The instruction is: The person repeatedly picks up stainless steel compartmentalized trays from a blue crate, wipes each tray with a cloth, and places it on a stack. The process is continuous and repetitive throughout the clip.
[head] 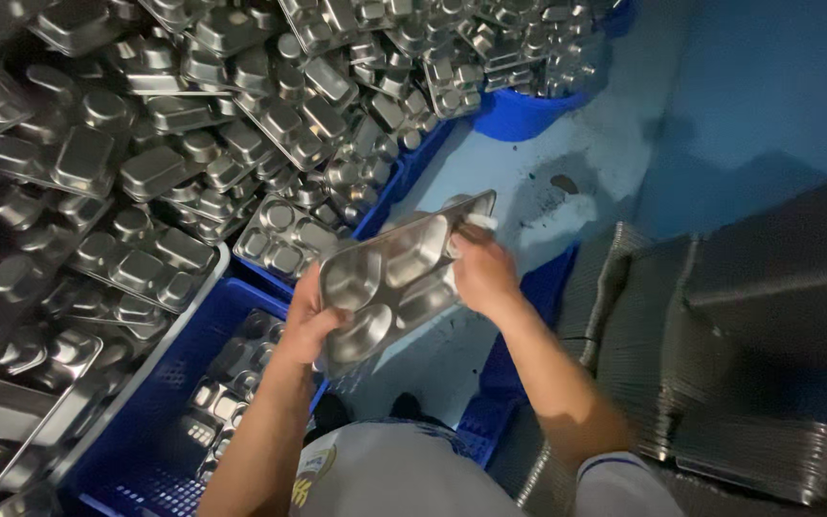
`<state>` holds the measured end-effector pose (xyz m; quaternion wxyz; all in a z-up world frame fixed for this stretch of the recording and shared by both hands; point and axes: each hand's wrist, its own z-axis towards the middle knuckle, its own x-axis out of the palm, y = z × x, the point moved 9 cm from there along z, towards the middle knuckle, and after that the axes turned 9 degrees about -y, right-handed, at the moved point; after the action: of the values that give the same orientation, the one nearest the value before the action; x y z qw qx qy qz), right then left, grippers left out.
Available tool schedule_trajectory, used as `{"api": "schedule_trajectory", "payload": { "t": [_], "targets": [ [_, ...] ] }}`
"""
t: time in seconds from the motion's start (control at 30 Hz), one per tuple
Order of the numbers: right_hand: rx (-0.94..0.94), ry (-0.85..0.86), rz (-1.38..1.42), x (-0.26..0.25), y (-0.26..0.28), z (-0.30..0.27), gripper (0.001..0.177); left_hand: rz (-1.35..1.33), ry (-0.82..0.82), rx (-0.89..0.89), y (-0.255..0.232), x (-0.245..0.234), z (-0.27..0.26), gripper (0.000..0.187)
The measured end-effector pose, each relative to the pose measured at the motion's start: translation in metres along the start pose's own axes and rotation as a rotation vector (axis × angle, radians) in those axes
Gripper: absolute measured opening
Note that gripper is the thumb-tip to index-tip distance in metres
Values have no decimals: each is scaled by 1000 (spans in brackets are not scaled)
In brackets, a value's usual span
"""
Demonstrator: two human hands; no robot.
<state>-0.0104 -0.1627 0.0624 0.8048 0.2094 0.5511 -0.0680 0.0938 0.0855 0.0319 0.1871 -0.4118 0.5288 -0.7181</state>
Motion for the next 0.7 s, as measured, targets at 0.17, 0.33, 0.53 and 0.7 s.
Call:
{"api": "schedule_trajectory", "payload": {
  "t": [0.17,0.33,0.53,0.7],
  "targets": [
    [823,-127,1323,50,-74,-7,41,-97,-29,-123,37,-16,-3,68],
    [649,-508,1720,29,-43,-4,42,-254,-361,-345,87,-28,-10,66],
    [-299,75,3,1,99,-19,92,-221,-126,-41,46,12,3,69],
    [-239,257,-216,1,105,-24,90,29,-40,20,13,27,4,82]
  ]
}}
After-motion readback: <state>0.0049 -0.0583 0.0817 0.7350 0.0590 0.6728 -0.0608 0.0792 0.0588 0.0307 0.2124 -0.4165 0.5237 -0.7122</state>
